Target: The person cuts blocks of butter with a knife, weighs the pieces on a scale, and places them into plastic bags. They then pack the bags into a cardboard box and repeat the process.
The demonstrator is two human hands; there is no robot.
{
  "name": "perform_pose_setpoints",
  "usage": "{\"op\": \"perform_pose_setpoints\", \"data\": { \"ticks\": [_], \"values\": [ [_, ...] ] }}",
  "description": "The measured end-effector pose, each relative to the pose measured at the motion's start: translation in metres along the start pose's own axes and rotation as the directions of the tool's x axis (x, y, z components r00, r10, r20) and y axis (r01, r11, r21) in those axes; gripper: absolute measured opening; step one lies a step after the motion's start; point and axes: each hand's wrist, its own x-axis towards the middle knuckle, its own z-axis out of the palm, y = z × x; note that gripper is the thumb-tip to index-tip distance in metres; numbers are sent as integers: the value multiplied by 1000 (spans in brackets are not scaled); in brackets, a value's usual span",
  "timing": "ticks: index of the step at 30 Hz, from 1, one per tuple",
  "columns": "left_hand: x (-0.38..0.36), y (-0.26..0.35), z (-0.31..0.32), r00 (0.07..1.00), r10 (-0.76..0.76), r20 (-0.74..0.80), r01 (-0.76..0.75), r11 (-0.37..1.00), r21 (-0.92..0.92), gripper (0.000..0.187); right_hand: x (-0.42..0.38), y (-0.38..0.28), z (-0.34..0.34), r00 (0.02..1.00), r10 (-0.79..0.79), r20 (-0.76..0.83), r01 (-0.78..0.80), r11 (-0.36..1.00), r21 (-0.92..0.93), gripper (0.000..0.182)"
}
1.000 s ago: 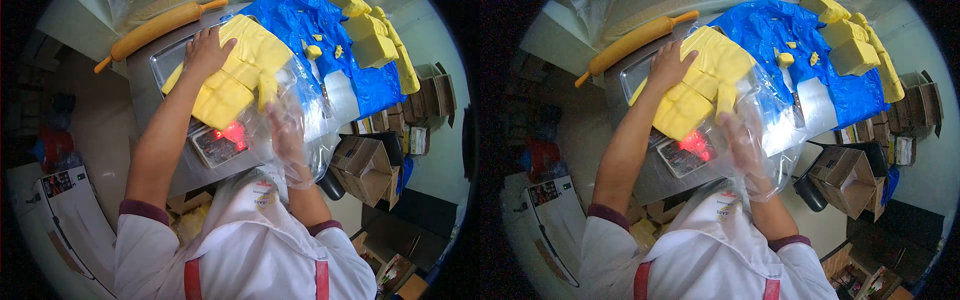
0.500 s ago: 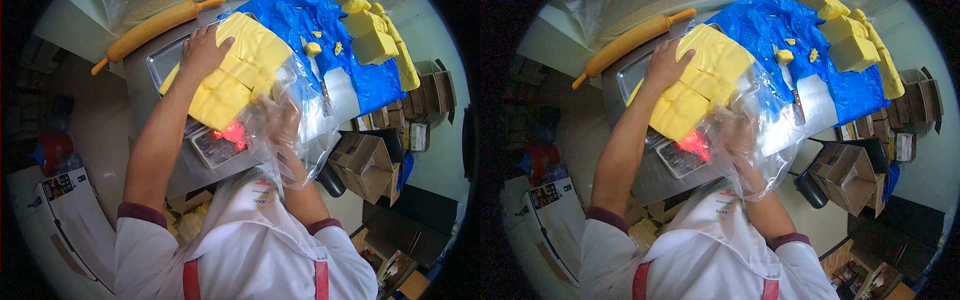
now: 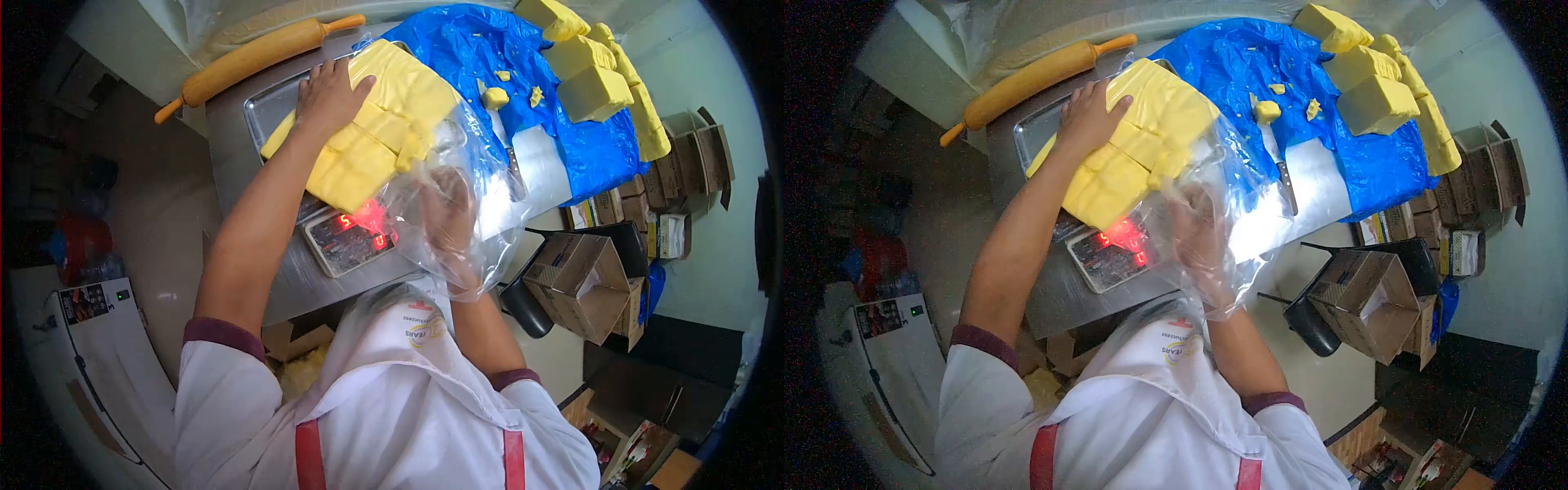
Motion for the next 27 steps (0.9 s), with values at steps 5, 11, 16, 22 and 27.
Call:
{"op": "perform_pose_setpoints", "data": {
  "ticks": [5, 11, 16, 22, 27],
  "values": [
    [3, 3, -7, 998, 27, 52, -27, 1000, 2, 70, 14, 8, 17, 983, 169, 74, -179, 969, 167, 15],
    [4, -5, 6, 998, 48, -31, -47, 999, 25, 66, 27, 2, 1, 931, 266, 250, -274, 962, 0, 17],
    [12, -18, 18, 993, 88, -85, -85, 996, 31, 66, 2, -10, -42, 939, -7, 343, 22, 999, -39, 30],
    [11, -39, 2, 954, -28, -297, -108, 896, -430, 56, -68, 38, -193, 913, 6, 408, -10, 1000, 7, 26],
    [-82, 80, -107, 907, -34, -420, -254, 752, -609, 46, 24, 30, -304, 932, 350, 97, -336, 729, 596, 56]
  ]
}}
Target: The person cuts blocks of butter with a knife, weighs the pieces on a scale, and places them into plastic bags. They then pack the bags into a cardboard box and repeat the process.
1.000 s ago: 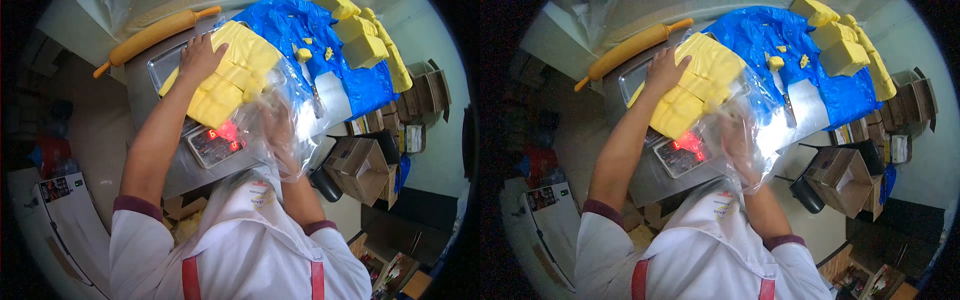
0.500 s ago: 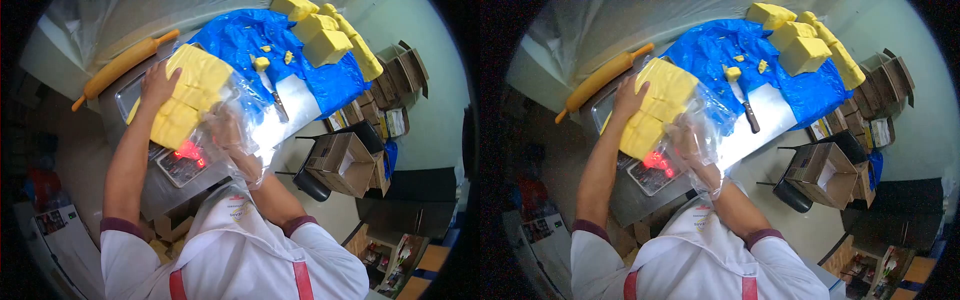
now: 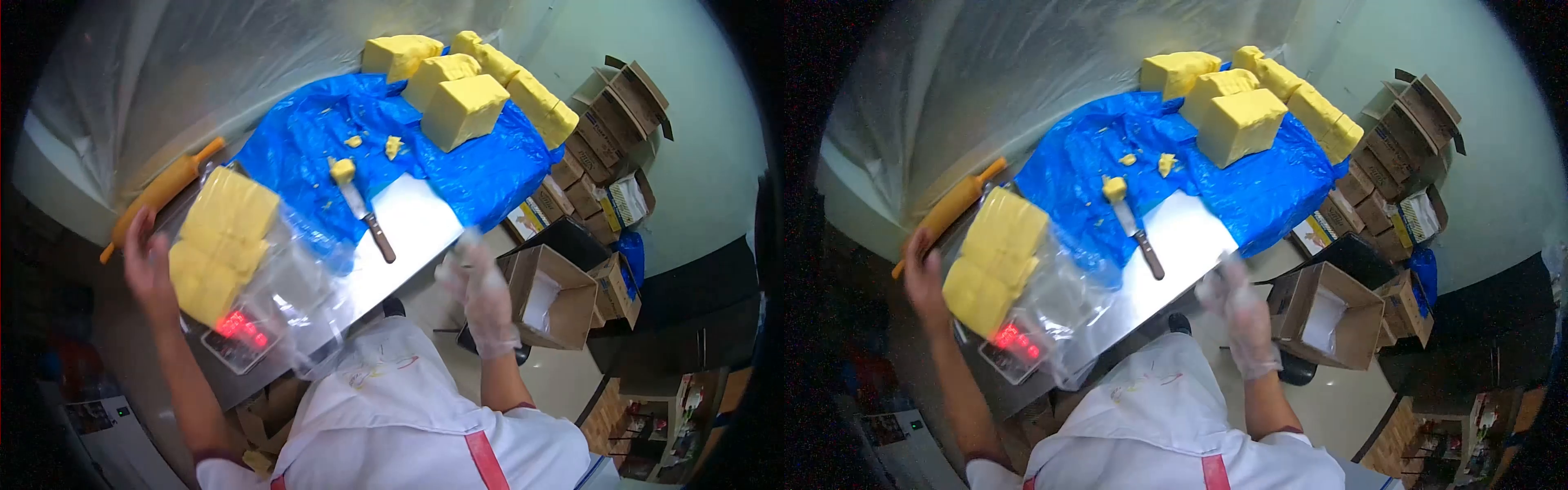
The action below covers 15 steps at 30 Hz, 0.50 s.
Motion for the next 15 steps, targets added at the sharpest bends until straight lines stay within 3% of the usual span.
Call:
{"op": "perform_pose_setpoints", "data": {
  "ticks": [1, 3, 4, 5, 6, 7, 8, 9, 10, 13, 15],
  "values": [
    [-22, 55, 17, 999, 44, -14, -45, 986, -163, 49, 17, -27, 3, 988, -131, 82, 132, 991, -6, 67],
    [-70, 117, 58, 979, 198, -38, -202, 955, -216, 55, 59, -54, -3, 924, -337, 180, 326, 941, 90, 80],
    [-110, 123, 78, 994, 72, 79, -37, 924, -380, 63, 83, -57, -11, 890, -416, 183, 384, 904, 187, 82],
    [-100, 171, 115, 918, 220, 330, -145, 961, -237, 45, 107, -61, -18, 853, -489, 181, 430, 856, 286, 83],
    [-91, 191, 156, 761, 372, 532, -343, 926, -156, 49, 129, -64, -26, 873, -474, 109, 427, 854, 298, 87],
    [-95, 199, 209, 754, 429, 497, -420, 897, -138, 55, 150, -66, -33, 891, -452, 37, 420, 853, 311, 91],
    [-99, 201, 263, 788, 344, 511, -338, 935, -109, 61, 167, -70, -34, 903, -423, -69, 427, 870, 247, 92],
    [-100, 201, 308, 792, 301, 531, -355, 935, 0, 56, 184, -73, -35, 904, -389, -175, 418, 889, 184, 92],
    [-101, 200, 345, 794, 260, 549, -375, 921, 105, 52, 197, -76, -46, 894, -412, -177, 435, 893, 115, 90],
    [-105, 191, 420, 714, 227, 662, -426, 892, 153, 31, 226, -81, -76, 860, -460, -222, 467, 884, -27, 79],
    [-105, 192, 447, 709, 318, 629, -454, 889, 63, 24, 245, -76, -105, 868, -440, -229, 446, 894, -27, 76]
  ]
}}
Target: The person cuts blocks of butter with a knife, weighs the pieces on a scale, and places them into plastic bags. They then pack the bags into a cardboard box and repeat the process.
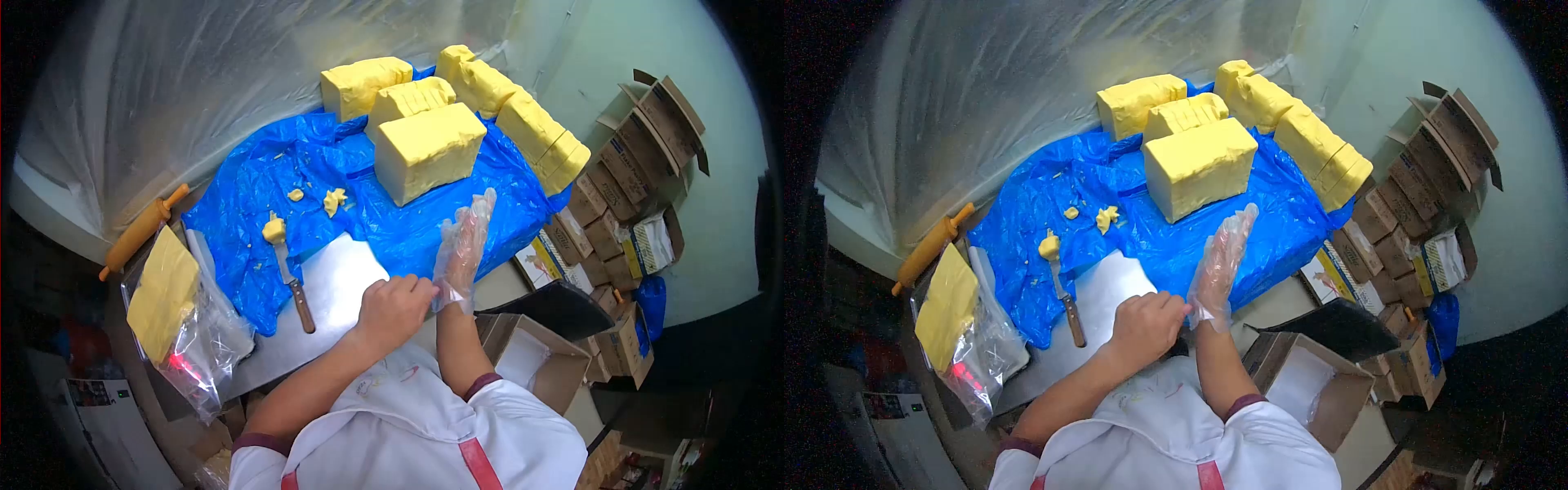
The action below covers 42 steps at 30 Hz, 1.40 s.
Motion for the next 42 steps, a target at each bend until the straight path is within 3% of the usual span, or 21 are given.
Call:
{"op": "perform_pose_setpoints", "data": {
  "ticks": [2, 5, 6, 9, 13, 16, 19, 22, 24, 25, 27, 28, 29, 30, 31, 33, 36, 39, 42],
  "values": [
    [14, 3, 19, 990, 114, -80, -119, 991, -65, 23, 22, 4, -16, 1000, 18, -25, -18, 1000, 3, 74],
    [17, 17, 37, 994, 102, -48, -106, 991, -81, 24, 40, 2, -32, 995, 32, -92, -36, 998, -43, 72],
    [21, 22, 40, 999, -5, -37, 1, 994, -112, 26, 47, 4, -39, 996, 3, -94, -12, 995, -97, 71],
    [43, 22, 60, 991, -126, -37, 126, 992, -12, 27, 64, 16, -56, 993, -75, -93, 51, 971, -234, 68],
    [61, 16, 96, 987, 120, -109, -134, 982, -135, 23, 88, 27, -77, 981, -188, -43, 155, 901, -405, 66],
    [61, 21, 101, 974, 193, -117, -212, 961, -176, 19, 81, -12, -54, 990, 3, -138, -19, 993, -117, 65],
    [57, 25, 106, 970, 234, -72, -244, 948, -206, 16, 101, 6, -75, 985, 69, -157, -57, 996, 74, 70],
    [59, 15, 116, 980, 191, -60, -200, 948, -249, 15, 146, 43, -106, 976, -199, 92, 187, 975, 124, 77],
    [59, 7, 112, 987, 148, -61, -160, 932, -325, 15, 167, 24, -84, 983, -168, 74, 152, 972, 179, 86],
    [54, 0, 108, 993, 93, -68, -112, 921, -374, 15, 193, 3, -69, 959, -148, 241, 129, 987, 94, 91],
    [33, -20, 96, 997, -18, -72, -19, 881, -472, 14, 219, -54, -14, 869, -133, 476, 234, 959, -160, 95],
    [15, -35, 89, 990, -137, -43, 101, 877, -470, 13, 225, -78, 20, 822, -140, 553, 355, 884, -304, 95],
    [-6, -49, 83, 967, -254, -13, 219, 858, -465, 13, 254, -76, 38, 701, -115, 704, 504, 778, -374, 93],
    [-27, -59, 84, 922, -381, -69, 322, 852, -414, 13, 283, -71, 55, 564, -51, 824, 647, 648, -402, 91],
    [-47, -68, 85, 859, -496, -128, 424, 828, -367, 14, 302, -61, 78, 439, 9, 898, 810, 430, -400, 93],
    [-73, -76, 79, 801, -564, -201, 501, 815, -290, 12, 332, -38, 121, 214, 231, 949, 977, -48, -209, 97],
    [-91, -83, 89, 770, -602, -213, 567, 798, -205, 12, 351, 2, 158, 77, 495, 865, 995, 13, -96, 105],
    [-91, -87, 94, 720, -653, -237, 605, 757, -246, 11, 356, 34, 173, -44, 601, 798, 996, 89, -12, 111],
    [-91, -87, 91, 727, -659, -194, 633, 752, -181, 11, 352, 47, 180, -63, 698, 713, 992, 122, -31, 118]
  ]
}}
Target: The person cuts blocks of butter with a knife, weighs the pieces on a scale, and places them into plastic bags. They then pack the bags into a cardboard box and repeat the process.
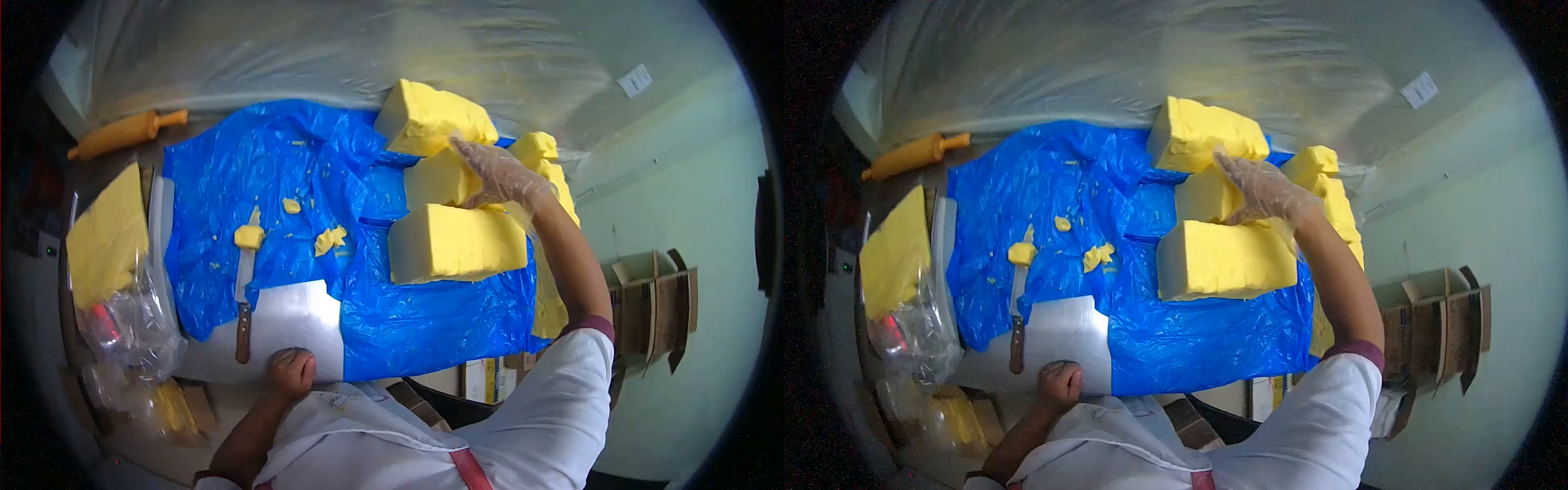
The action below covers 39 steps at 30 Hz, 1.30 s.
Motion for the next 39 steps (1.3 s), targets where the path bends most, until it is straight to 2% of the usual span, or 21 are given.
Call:
{"op": "perform_pose_setpoints", "data": {
  "ticks": [2, 5, 6, 9, 12, 15, 18, 24, 27, 30, 33, 34, 37, 38, 39],
  "values": [
    [-3, -2, 6, 999, 0, -45, -1, 1000, -7, 10, 7, -7, -6, 993, 41, 108, -35, 998, -58, 122],
    [2, -4, 3, 999, 30, -43, -29, 1000, 9, 10, 12, 2, 12, 991, -128, -32, 120, 974, -190, 126],
    [3, -2, 1, 1000, 19, -24, -18, 1000, 14, 11, 16, 2, 17, 996, -91, 17, 93, 973, -213, 127],
    [-5, -9, 8, 1000, -4, 5, 4, 1000, 29, 11, 20, 1, 24, 986, -134, -101, 118, 982, -150, 126],
    [-5, -10, 9, 1000, -19, 14, 19, 999, 26, 11, 32, 6, 22, 997, -45, -61, 41, 997, -64, 124],
    [-2, -11, 5, 1000, -16, 25, 16, 1000, 21, 11, 37, 9, 21, 997, -58, -54, 59, 998, 18, 124],
    [-7, -14, 10, 1000, -12, 9, 12, 1000, 16, 11, 40, 13, 22, 995, -44, -94, 47, 998, 29, 124],
    [-6, -15, 9, 1000, -8, -14, 8, 1000, 1, 10, 43, 11, 16, 997, 6, -72, 0, 996, 86, 120],
    [-4, -13, 8, 999, 1, -43, 0, 1000, 8, 9, 45, 2, 2, 987, 162, 18, -163, 971, 174, 115],
    [-3, -12, 7, 999, 1, -52, -1, 1000, 10, 9, 43, -2, 2, 989, 132, 63, -143, 963, 230, 103],
    [-3, -11, 5, 998, -10, -61, 10, 1000, 3, 9, 36, -21, 4, 998, -39, -50, 30, 985, -168, 93],
    [-2, -11, 5, 998, -11, -67, 11, 1000, 1, 9, 33, -34, 1, 999, -11, -31, 4, 976, -216, 88],
    [-1, -10, 4, 998, -17, -63, 17, 1000, -1, 9, 39, -48, -6, 996, -90, 29, 90, 996, -18, 81],
    [0, -11, 5, 998, 2, -64, -2, 1000, -6, 9, 44, -39, 0, 988, -151, -19, 151, 988, -24, 69],
    [-1, -12, 5, 998, 11, -67, -11, 1000, -6, 10, 52, -45, -3, 999, 14, -31, -13, 1000, 20, 67]
  ]
}}
